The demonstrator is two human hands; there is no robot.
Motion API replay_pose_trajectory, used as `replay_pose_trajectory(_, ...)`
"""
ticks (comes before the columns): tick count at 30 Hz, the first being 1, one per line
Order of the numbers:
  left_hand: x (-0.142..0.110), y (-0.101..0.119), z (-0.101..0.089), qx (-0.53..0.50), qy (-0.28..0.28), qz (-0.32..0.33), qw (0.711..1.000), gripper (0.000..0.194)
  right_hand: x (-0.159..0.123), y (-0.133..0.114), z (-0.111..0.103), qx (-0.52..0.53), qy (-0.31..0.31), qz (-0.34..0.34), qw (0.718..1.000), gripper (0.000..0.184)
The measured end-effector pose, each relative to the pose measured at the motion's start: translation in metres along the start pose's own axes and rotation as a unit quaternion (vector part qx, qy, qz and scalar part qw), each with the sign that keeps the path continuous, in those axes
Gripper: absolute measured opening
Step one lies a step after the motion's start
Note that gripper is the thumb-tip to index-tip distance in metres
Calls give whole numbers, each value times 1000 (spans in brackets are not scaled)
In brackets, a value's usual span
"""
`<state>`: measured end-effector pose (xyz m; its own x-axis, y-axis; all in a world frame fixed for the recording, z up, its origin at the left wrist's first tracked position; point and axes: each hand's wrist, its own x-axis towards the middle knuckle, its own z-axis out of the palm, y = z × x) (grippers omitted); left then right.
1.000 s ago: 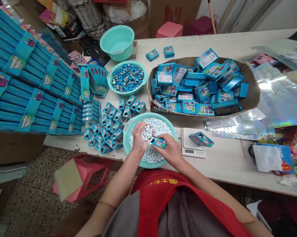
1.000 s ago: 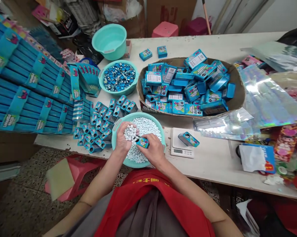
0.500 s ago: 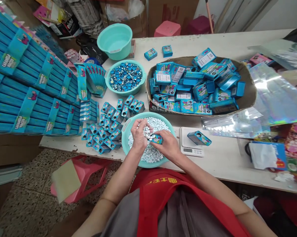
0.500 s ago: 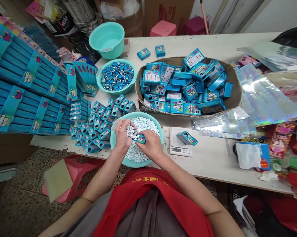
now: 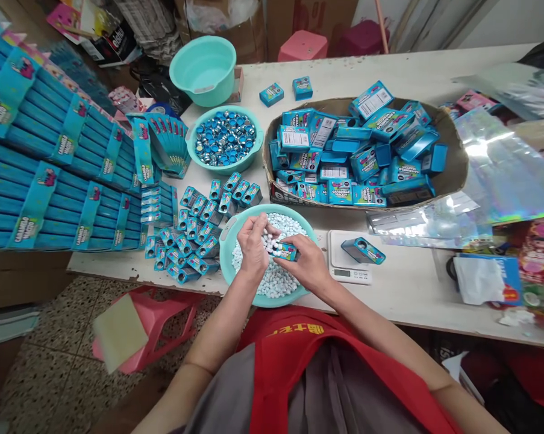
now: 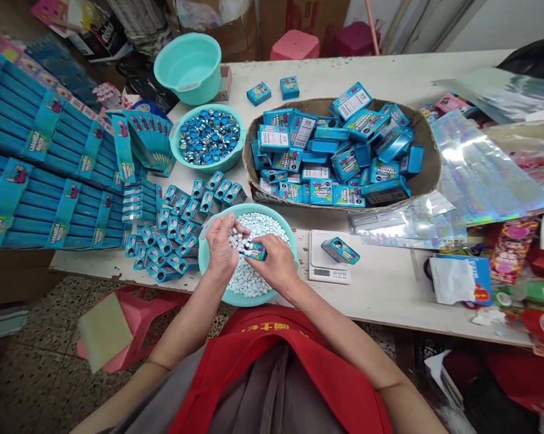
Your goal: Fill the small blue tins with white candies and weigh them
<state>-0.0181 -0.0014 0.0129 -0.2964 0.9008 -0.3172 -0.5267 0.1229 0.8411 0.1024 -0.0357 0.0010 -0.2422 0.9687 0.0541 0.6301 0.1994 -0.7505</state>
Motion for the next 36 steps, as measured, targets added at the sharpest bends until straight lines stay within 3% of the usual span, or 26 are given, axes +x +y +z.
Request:
replay_pose_trajectory(7, 1, -5, 4, 36, 10, 19, 999, 36, 1, 0, -1, -1, -8, 16, 1000, 29)
replay_pose_trajectory(11, 0, -6, 6, 44, 17, 36, 998, 38, -2, -4, -6, -2, 25, 5, 1000, 27)
replay_pose_trajectory(16, -4, -9, 5, 47, 16, 12, 999, 36, -3, -1, -6, 16, 21, 22, 999, 27)
replay_pose_trajectory(25, -12, -8, 6, 31, -46, -16, 998, 35, -4, 8, 0, 66, 25, 38, 997, 30)
replay_pose_trajectory(30, -4, -1, -2, 9, -56, 13, 998, 36, -10, 10, -6, 121, 34, 52, 991, 28)
replay_pose_trajectory(33, 26, -16, -23, 95, -20, 35, 995, 37, -20, 10, -17, 144, 42, 34, 988, 30)
replay_pose_trajectory(36, 58, -54, -42, 302, -59, 84, 948, 24, -29, 12, -25, 144, 59, 43, 987, 30)
